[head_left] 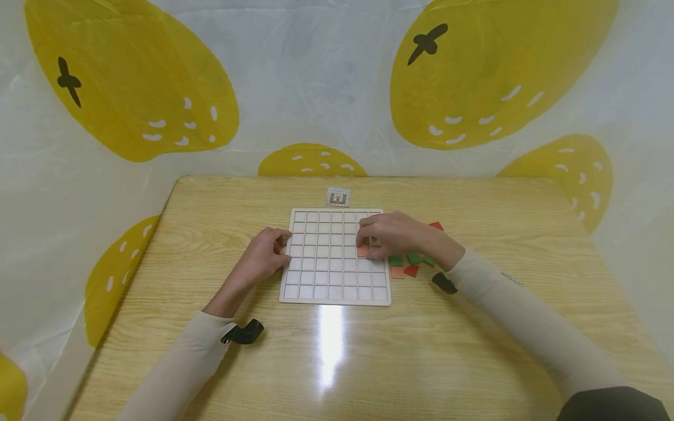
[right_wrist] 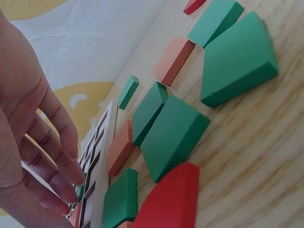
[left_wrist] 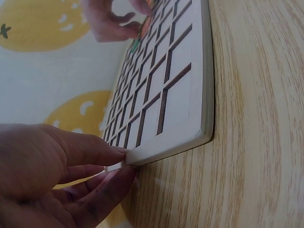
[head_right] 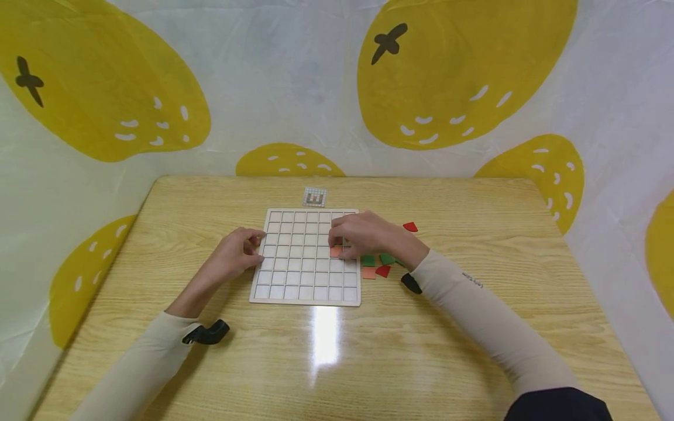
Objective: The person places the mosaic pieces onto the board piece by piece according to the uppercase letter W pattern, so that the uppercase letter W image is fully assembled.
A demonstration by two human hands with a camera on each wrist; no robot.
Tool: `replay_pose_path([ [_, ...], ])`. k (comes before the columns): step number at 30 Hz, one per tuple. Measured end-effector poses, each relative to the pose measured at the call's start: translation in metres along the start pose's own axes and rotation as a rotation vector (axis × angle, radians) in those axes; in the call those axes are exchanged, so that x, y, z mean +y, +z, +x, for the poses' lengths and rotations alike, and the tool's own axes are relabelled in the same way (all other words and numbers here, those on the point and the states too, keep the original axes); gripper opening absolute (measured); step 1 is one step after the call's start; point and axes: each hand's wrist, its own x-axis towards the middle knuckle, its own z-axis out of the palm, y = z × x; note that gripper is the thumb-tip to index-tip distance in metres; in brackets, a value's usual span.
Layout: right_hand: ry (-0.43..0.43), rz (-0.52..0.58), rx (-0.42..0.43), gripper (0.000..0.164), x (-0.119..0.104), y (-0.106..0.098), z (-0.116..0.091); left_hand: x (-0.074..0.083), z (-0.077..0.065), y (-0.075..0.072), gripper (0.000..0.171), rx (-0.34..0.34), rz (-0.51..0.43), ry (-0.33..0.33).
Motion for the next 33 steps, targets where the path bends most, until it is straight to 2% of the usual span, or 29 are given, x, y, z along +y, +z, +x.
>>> replay_pose_path([
  [7,-0.007,0.018,0.029,0.019,0.001,-0.002,-0.006,0.000,0.001,0.000,0.054,-0.007,0.000,-0.010],
  [24,0.076,0.034,-0.011,0.022,0.002,-0.010,-0.032,0.002,0.001,0.000,0.054,-0.009,0.003,-0.027],
  [33,0.090,0.038,0.009,0.022,0.004,-0.009,-0.045,0.003,0.001,0.000,0.054,-0.017,-0.005,-0.029],
])
